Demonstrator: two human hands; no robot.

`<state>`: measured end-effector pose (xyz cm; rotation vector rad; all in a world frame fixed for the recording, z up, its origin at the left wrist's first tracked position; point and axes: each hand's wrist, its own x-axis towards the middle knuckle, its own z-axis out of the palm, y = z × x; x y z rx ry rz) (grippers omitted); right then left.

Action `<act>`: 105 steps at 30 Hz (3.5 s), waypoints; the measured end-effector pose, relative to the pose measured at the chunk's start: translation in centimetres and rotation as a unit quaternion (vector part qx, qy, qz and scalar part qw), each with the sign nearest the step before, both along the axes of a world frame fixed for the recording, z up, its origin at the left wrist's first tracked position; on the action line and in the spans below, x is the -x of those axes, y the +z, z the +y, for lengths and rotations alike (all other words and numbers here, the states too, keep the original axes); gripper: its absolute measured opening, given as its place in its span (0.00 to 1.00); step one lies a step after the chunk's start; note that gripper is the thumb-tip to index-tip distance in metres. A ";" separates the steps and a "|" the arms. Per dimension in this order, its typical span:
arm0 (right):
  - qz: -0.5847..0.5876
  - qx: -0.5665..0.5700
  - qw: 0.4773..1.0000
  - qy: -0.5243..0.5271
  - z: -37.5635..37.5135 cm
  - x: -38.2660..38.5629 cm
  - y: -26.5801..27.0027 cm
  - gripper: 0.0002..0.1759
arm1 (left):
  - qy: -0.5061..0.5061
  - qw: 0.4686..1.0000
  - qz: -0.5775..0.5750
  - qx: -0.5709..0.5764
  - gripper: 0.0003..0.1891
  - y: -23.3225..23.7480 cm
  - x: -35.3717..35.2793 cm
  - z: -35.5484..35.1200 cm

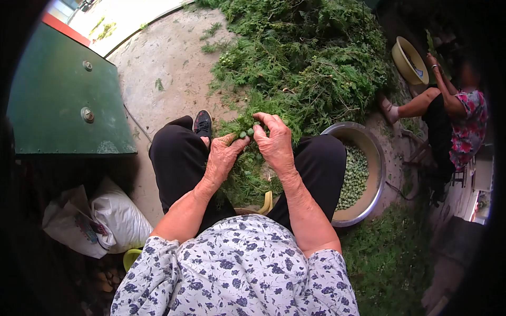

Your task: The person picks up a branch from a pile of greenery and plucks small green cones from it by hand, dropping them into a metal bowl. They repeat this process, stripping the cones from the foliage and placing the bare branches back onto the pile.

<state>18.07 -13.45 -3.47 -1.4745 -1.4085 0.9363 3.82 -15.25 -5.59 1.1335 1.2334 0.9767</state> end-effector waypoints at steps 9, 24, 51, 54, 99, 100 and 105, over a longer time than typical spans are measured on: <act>0.396 0.101 0.913 -0.021 0.2 -1.4 0.5 0.10 | 0.020 0.999 0.036 -0.016 0.10 1.2 0.4 -0.2; 0.035 -0.044 0.998 -0.009 -0.9 1.4 -1.1 0.11 | 0.004 0.999 0.033 -0.003 0.09 0.9 0.4 -0.2; 0.066 0.071 0.993 0.063 -1.1 1.1 -0.5 0.15 | 0.025 0.967 0.218 -0.132 0.09 -1.1 0.6 0.1; 0.064 0.037 0.996 0.040 -1.4 1.2 -0.7 0.14 | 0.010 0.963 0.244 -0.111 0.09 -0.8 0.5 0.1; -0.366 0.081 0.888 -0.267 -12.6 -28.5 -7.6 0.14 | -0.040 0.981 0.185 -0.034 0.16 2.1 2.0 0.4; -0.366 0.080 0.888 -0.267 -12.4 -28.4 -7.4 0.14 | -0.040 0.981 0.185 -0.034 0.16 2.5 2.0 0.3; -0.248 0.109 0.919 -0.287 -8.5 -23.9 -1.8 0.10 | 0.014 0.980 0.074 -0.183 0.15 2.1 1.4 0.1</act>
